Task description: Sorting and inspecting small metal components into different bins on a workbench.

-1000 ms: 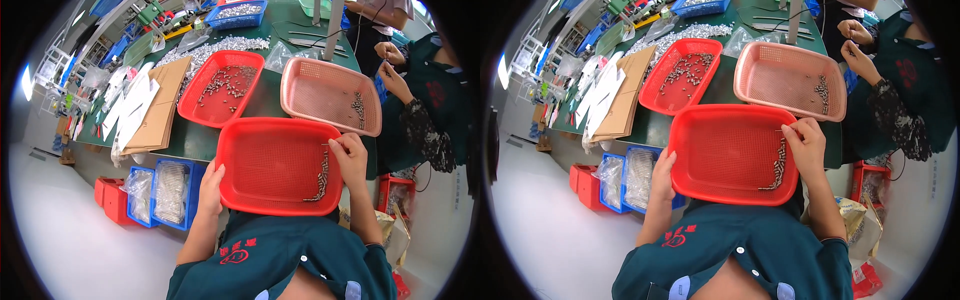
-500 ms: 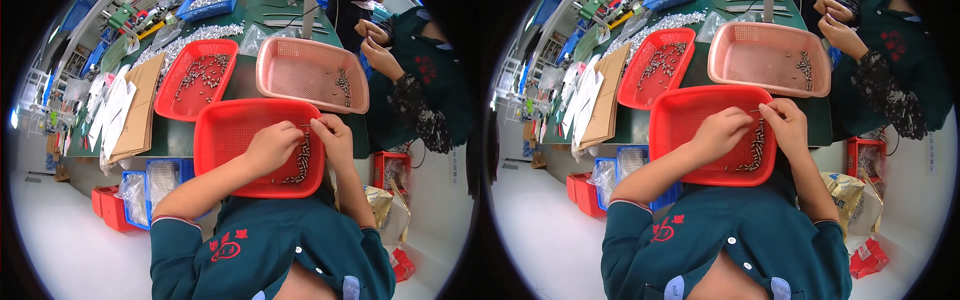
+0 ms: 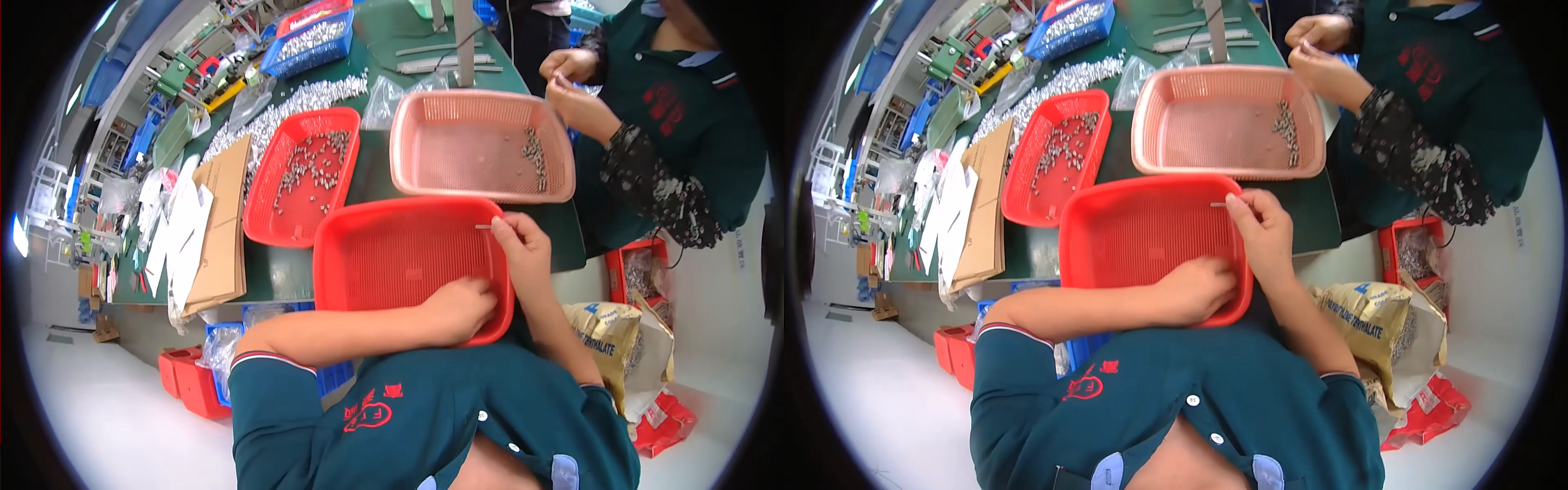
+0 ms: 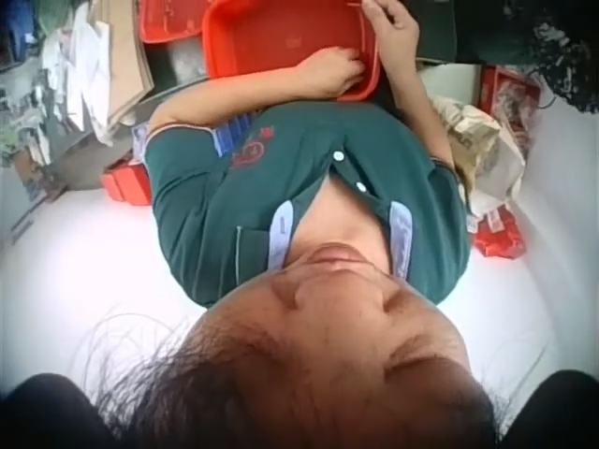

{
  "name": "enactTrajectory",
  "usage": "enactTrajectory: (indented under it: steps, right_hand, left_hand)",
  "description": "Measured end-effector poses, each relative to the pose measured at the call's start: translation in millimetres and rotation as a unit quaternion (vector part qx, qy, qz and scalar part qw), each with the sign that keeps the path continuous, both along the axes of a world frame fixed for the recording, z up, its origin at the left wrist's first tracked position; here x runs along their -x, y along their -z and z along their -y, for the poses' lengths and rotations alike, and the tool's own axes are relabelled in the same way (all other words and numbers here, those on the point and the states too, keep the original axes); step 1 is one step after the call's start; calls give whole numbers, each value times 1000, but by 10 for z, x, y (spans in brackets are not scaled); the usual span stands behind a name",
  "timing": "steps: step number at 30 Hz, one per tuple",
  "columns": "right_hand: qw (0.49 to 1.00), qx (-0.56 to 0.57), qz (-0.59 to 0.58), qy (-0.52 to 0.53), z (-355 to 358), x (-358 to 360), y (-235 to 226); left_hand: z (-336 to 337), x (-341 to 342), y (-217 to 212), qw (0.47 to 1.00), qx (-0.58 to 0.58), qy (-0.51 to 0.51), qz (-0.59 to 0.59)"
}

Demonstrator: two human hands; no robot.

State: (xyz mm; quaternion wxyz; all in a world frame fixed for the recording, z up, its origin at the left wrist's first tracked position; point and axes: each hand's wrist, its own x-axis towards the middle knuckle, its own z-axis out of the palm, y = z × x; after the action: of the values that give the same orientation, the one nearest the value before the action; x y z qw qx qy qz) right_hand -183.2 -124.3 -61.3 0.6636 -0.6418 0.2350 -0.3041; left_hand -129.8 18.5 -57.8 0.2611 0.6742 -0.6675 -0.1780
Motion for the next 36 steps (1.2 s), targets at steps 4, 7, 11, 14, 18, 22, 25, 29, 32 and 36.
enactTrajectory:
  steps: [4, 7, 11, 14, 18, 22, 25, 29, 32, 36]
  right_hand:
    - [999, 16, -22, 17, -35, 31, 5]
    - [999, 28, -25, 23, -67, 74, 54]
    - [999, 35, -29, 26, -112, 132, 55]
    - [996, 75, -23, 28, -91, 139, 11]
    - [991, 128, -22, 45, 7, 84, 34]
    - [994, 96, -25, 38, 77, -2, 12]
    - [998, 34, -14, 49, 125, -45, 40]
    - [984, 158, -44, 63, 105, -43, -85]
    - [953, 282, -58, 90, 89, 26, -234]
    - [951, 296, -44, 77, 9, 87, -517]
  left_hand:
    - [-87, 33, -105, 992, -110, -6, -64]
    - [-74, 89, -147, 981, -178, -1, -77]
    - [-110, 143, -2, 972, -199, 7, -121]
    - [-94, 106, 38, 967, -201, 21, -159]
    - [5, -68, -32, 940, -189, -85, -271]
    - [62, -537, -288, 556, -188, -245, -772]
    - [-9, -629, -292, 452, -61, -214, -864]
    - [-91, -566, -316, 379, -9, -268, -886]
    - [-177, -594, -268, 350, 9, -215, -912]
    - [-260, -636, -358, 420, -26, -233, -877]
